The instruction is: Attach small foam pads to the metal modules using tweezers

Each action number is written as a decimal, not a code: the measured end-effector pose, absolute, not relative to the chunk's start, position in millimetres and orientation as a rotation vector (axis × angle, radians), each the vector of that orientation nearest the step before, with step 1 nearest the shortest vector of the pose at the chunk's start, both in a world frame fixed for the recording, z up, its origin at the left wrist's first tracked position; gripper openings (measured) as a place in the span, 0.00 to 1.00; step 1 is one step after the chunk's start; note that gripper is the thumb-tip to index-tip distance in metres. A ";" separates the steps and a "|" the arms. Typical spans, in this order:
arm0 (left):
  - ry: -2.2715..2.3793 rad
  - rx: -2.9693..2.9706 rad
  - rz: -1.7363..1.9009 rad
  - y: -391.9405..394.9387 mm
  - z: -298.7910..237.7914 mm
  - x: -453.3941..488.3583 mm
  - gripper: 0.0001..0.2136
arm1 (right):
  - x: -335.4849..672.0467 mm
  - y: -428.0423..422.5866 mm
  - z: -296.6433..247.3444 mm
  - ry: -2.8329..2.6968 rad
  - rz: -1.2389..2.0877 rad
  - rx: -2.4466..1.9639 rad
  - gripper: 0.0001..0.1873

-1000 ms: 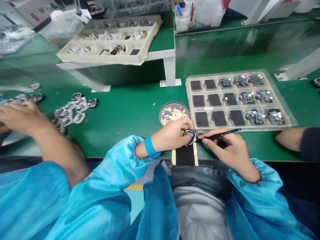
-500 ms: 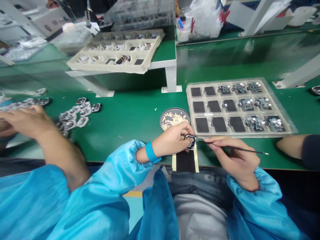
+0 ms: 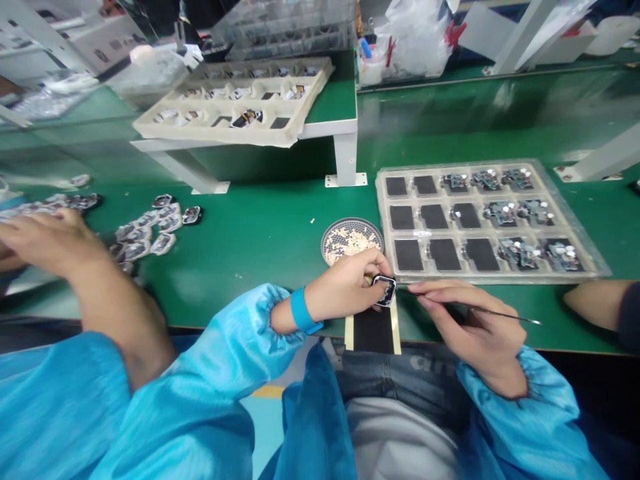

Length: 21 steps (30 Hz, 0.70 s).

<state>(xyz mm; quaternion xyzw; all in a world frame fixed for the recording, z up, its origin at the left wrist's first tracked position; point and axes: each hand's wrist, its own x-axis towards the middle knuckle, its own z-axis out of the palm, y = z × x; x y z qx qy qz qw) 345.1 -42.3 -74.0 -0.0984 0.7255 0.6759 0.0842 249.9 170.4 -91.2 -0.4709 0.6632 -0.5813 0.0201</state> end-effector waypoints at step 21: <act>2.211 -0.290 1.957 -44.5 -76.7 346.7 0.08 | 248.7 170.3 -92.4 2.051 -1.726 -1.706 0.22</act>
